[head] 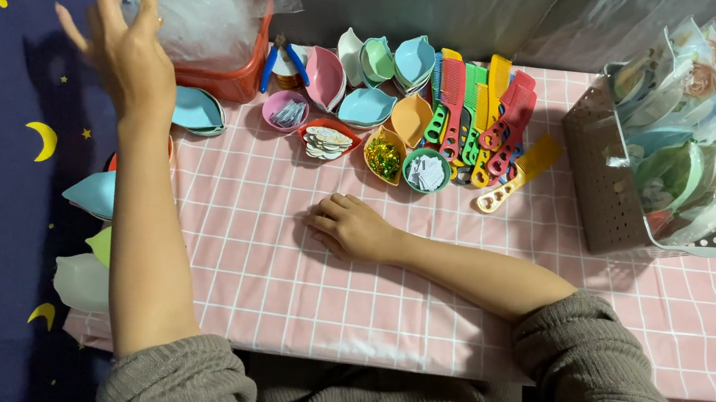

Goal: Sorting and packaging small craft items like charms and stickers into leaf-shaped bowls and small plastic bags.

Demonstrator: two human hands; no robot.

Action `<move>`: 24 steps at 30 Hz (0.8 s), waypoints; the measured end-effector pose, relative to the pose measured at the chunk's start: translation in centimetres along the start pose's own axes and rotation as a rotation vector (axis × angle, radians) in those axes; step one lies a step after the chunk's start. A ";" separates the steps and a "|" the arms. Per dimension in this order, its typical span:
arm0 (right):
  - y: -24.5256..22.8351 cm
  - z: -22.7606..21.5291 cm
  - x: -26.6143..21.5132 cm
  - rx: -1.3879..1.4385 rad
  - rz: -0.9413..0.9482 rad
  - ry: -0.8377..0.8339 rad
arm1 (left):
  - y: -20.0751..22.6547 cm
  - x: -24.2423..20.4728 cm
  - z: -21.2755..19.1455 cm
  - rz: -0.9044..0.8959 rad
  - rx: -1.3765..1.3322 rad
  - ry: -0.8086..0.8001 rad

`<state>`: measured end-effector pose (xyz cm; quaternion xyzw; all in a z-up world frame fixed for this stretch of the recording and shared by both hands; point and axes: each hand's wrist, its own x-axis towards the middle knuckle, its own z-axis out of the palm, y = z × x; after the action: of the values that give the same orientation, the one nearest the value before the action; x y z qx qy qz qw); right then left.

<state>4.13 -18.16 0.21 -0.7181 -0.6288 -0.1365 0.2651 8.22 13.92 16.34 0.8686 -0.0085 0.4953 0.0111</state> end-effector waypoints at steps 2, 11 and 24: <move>0.0 -0.1 0.0 0.016 0.002 0.004 | -0.2 -0.5 -0.5 0.031 -0.020 0.104; 0.2 -0.9 0.4 0.438 0.223 0.034 | 5.2 -5.0 -2.1 -0.378 -1.069 -0.189; 2.9 2.5 -0.6 1.104 0.715 0.429 | 11.7 -18.7 6.0 -0.451 -1.431 -0.851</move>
<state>6.53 -17.45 -2.81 -0.5984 -0.2644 0.1603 0.7391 3.55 2.10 -2.62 0.7453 -0.1491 -0.0110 0.6498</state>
